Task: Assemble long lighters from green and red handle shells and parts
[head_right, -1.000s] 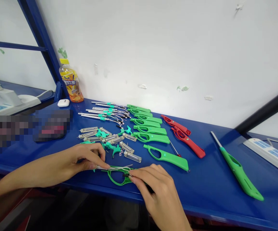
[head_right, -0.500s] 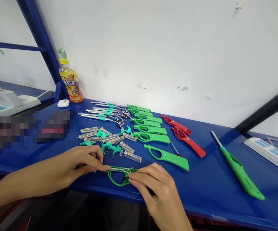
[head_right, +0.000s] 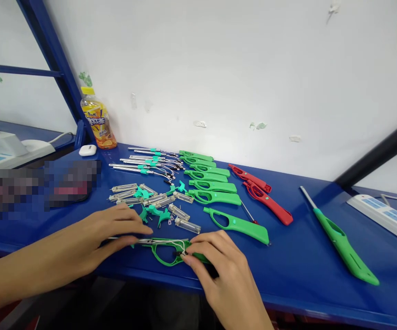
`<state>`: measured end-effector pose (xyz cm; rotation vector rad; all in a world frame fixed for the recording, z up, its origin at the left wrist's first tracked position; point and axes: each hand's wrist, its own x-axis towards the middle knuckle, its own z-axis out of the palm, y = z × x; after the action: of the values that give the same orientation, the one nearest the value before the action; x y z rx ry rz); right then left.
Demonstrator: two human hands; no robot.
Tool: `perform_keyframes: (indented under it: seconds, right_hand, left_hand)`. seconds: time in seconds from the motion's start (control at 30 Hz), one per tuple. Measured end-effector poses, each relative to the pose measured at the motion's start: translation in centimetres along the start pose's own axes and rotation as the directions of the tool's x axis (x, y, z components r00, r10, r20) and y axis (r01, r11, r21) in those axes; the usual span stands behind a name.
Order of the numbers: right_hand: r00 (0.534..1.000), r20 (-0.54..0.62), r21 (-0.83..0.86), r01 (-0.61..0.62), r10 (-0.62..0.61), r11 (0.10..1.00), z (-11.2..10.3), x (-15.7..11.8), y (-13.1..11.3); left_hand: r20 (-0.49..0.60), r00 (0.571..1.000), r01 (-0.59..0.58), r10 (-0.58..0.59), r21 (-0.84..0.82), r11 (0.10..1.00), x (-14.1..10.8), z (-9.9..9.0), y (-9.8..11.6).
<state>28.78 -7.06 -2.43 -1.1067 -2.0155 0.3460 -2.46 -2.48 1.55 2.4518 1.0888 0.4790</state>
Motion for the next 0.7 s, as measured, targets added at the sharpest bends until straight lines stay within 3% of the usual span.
perform_keyframes:
  seconds: [0.17,0.57,0.7]
  right_hand:
    - [1.0,0.009,0.007,-0.019,0.019,1.0,0.0,-0.1,0.1]
    - [1.0,0.021,-0.003,-0.021,0.021,1.0,-0.1,-0.1,0.0]
    - [0.999,0.033,0.014,-0.027,0.027,1.0,-0.2,0.0,0.1]
  left_hand:
    - [-0.226,0.974,0.051,-0.031,0.084,0.995,1.5,-1.0,-1.5]
    - [-0.137,0.985,0.118,-0.109,0.064,0.991,2.3,-0.8,-2.9]
    - [-0.175,0.981,0.105,-0.086,0.102,0.989,2.2,-1.1,-3.3]
